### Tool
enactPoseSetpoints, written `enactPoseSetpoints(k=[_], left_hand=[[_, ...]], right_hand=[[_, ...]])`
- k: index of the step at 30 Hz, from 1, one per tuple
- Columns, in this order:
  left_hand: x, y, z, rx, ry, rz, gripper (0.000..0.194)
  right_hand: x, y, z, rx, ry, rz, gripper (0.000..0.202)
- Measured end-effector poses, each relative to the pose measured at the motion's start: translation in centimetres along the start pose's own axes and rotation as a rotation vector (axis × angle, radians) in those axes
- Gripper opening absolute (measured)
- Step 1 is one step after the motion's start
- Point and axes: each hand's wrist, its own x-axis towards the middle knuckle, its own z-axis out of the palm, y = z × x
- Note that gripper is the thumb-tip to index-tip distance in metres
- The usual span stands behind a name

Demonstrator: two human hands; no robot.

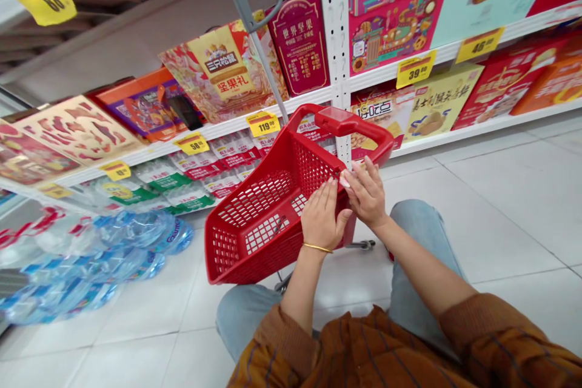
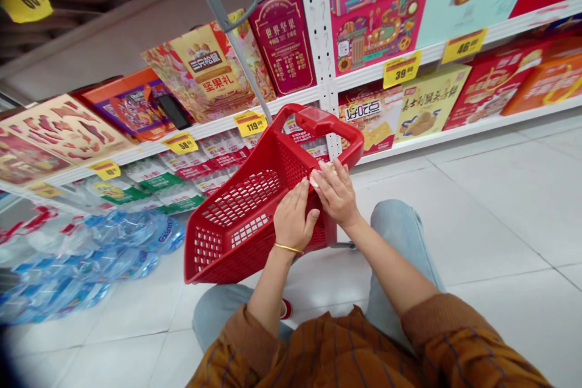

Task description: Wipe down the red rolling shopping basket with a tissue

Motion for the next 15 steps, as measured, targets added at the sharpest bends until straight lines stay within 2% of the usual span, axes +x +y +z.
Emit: enactPoseSetpoints(k=[3,7,11,15], left_hand=[[-0.3,-0.4,0.2,-0.041,0.018,-0.002,0.071],[-0.6,-0.6,0.1,-0.072,0.021,0.012,0.073],[-0.5,-0.7,0.1,-0.075,0.045,0.011,0.075],[-0.5,-0.8,0.2,-0.075,0.042,0.004,0.076]], right_hand=[[-1.2,-0.1,1.3,-0.011,0.074,0.049,0.039],[-2.4,-0.3,2.7,0.090,0.173,0.090,0.044],[-3.7,-0.4,3.4,0.125,0.139,0.155,0.046],[-5.0,-0.8,3.6,0.138,0.147,0.169,0.056]])
